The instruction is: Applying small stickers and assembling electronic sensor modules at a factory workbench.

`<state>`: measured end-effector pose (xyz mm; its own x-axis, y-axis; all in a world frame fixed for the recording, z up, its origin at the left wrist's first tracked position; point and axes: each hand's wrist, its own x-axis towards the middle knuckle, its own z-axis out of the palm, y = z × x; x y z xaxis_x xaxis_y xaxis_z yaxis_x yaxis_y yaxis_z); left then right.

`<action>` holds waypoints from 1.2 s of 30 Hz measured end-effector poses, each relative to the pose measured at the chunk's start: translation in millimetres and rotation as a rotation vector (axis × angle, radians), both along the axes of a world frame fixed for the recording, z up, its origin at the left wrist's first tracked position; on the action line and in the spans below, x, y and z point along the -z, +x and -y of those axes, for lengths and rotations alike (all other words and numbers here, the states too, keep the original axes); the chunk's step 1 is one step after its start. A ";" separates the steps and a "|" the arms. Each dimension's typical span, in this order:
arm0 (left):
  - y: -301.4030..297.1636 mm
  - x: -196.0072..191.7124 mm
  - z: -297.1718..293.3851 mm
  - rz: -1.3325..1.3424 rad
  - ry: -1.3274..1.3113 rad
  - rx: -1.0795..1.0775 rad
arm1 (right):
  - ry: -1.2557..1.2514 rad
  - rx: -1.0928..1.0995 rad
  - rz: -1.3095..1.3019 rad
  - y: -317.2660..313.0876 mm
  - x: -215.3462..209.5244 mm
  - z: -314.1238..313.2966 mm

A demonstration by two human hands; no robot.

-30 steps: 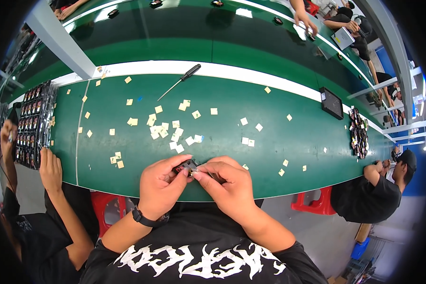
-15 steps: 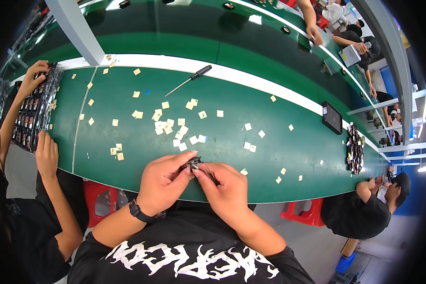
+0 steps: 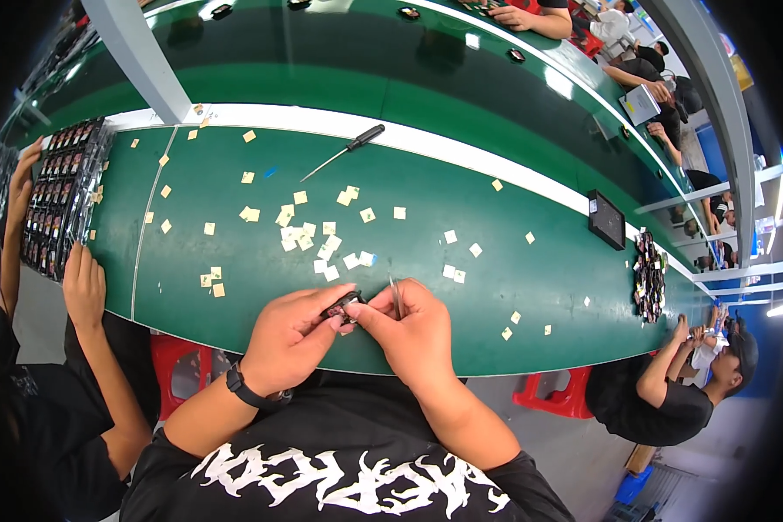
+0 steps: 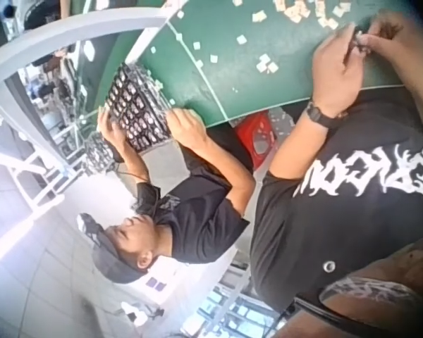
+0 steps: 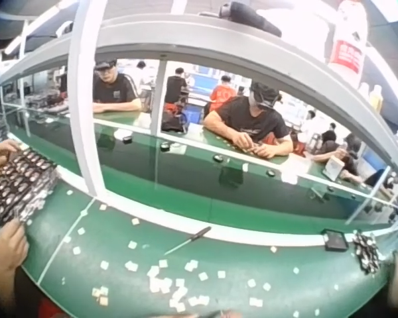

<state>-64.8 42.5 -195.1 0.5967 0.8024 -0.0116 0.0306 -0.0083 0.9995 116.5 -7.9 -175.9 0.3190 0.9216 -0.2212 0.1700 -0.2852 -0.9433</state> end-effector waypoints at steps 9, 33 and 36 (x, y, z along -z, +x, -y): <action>-8.6 3.5 -3.2 0.134 -0.155 0.058 | -0.109 -0.127 -0.177 5.9 -4.3 -7.8; -349.3 65.4 -108.9 -0.539 0.293 -0.744 | -0.121 1.064 1.184 450.1 37.5 195.6; -356.8 53.1 -112.4 -0.646 0.245 -0.744 | -0.083 0.994 1.338 477.8 42.0 174.5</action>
